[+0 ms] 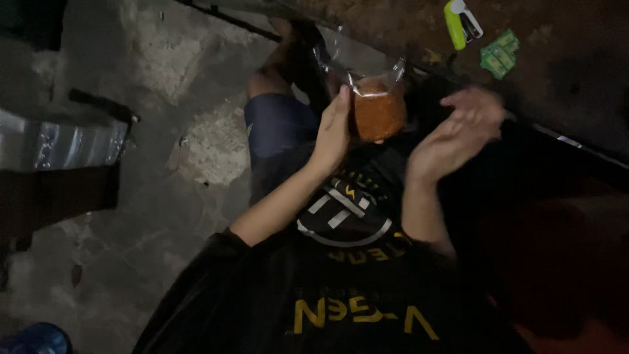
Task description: The person sits at a low wooden table and repeatedly packages round, brown buns into clear plastic bags. They insert each bun into a bag, add a small green label, and seal the bag using a handheld yellow stapler. The finished packages are placed on the table.
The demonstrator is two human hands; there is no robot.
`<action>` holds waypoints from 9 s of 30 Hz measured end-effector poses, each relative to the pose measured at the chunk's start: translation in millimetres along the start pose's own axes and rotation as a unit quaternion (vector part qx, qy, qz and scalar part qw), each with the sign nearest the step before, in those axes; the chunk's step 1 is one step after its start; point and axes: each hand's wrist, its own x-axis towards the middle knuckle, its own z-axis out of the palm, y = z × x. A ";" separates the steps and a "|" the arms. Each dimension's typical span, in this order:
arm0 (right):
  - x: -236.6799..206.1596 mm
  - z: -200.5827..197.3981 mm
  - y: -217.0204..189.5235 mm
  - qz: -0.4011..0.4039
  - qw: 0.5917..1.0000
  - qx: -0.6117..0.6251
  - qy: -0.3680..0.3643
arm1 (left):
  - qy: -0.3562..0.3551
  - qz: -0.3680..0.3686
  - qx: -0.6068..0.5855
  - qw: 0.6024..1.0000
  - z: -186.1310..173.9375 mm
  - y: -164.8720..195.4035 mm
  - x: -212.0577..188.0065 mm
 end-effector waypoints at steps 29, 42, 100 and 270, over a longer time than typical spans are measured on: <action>124.3 48.1 6.5 -0.118 0.972 -0.201 0.000 | -0.082 0.315 0.340 0.882 91.0 122.1 103.7; 78.6 31.7 8.7 -0.004 0.983 -0.183 -0.028 | -0.193 0.190 0.261 0.927 78.1 134.1 60.1; 66.1 27.0 -26.8 -0.121 0.945 -0.266 -0.149 | -0.135 0.159 0.133 0.969 63.9 66.2 65.1; 19.1 -33.3 117.4 0.105 0.882 -0.326 -0.323 | 0.090 0.049 0.268 0.958 -52.0 -74.9 89.1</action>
